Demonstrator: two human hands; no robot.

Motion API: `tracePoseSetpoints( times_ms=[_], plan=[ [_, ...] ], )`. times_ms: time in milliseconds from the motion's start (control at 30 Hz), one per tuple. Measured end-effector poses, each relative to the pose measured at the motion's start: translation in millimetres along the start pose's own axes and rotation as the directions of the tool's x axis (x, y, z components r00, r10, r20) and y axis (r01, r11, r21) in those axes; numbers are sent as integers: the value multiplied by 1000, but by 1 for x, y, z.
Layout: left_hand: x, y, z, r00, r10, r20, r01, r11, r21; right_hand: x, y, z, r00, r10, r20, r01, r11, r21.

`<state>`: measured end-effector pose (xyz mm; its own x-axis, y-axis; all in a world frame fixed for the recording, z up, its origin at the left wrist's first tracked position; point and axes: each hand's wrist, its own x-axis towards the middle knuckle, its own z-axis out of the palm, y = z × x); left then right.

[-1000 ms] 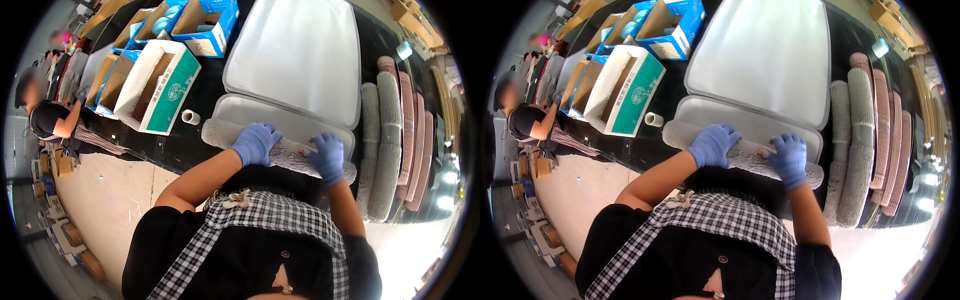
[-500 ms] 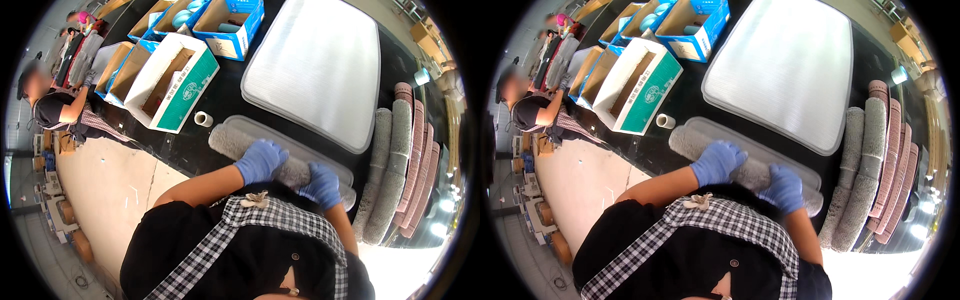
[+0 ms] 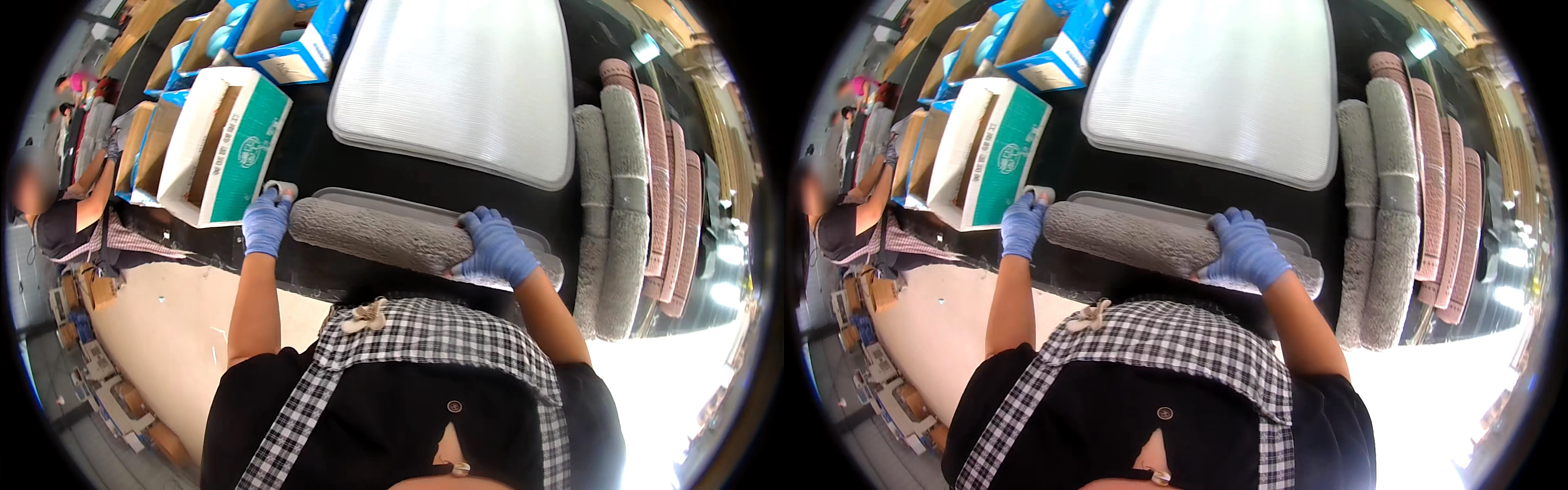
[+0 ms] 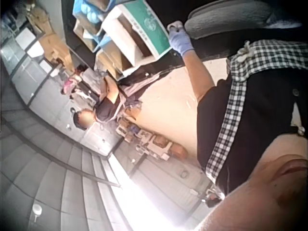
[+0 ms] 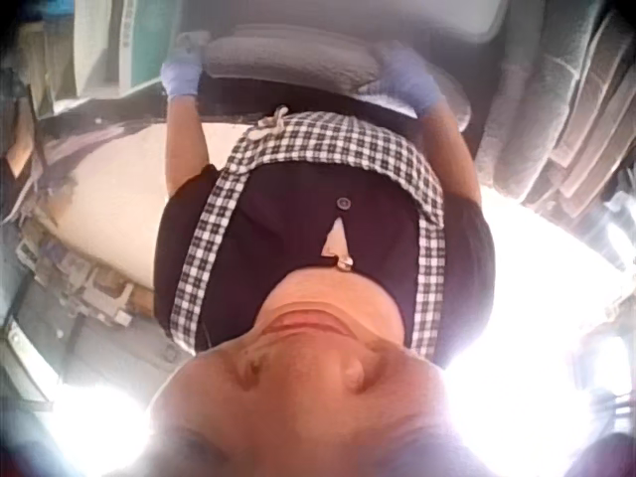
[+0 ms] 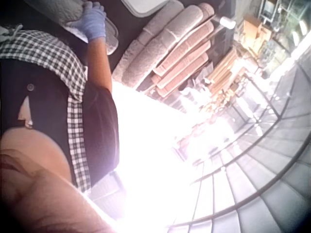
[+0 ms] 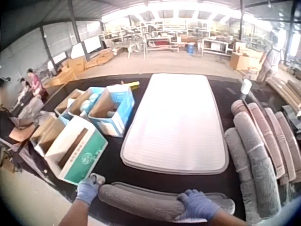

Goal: The person rolls foam pads into cylinders, wraps them in plastic film, and secures them with tape.

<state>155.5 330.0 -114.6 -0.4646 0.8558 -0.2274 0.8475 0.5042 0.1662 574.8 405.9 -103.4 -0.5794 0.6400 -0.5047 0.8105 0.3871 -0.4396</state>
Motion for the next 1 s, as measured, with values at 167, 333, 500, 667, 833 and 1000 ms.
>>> tracePoseSetpoints(
  times_ms=[167, 333, 500, 667, 833, 1000],
  plan=[
    [-23, 84, -29, 919, 208, -336, -387, 648, -656, 1, 10, 2, 1000, 23, 11, -23, 1000, 9],
    [-65, 143, 56, 811, 582, 56, -221, 394, -892, 0, 9, -4, 996, -81, -37, 83, 995, 59],
    [-71, 184, 56, 692, 722, 6, -437, 426, -792, -4, 33, 11, 939, -139, -314, 290, 809, 511],
    [-67, 183, 55, 687, 726, 29, -482, 485, -730, 0, 31, -5, 878, -167, -448, 457, 566, 686],
    [-73, 194, 41, 741, 671, 25, -405, 476, -780, 13, 38, 3, 880, -184, -437, 464, 524, 714],
    [-73, 178, 25, 588, 703, 400, 193, 359, -913, 32, 21, 8, 903, 74, -422, 225, 757, 614]
  ],
)
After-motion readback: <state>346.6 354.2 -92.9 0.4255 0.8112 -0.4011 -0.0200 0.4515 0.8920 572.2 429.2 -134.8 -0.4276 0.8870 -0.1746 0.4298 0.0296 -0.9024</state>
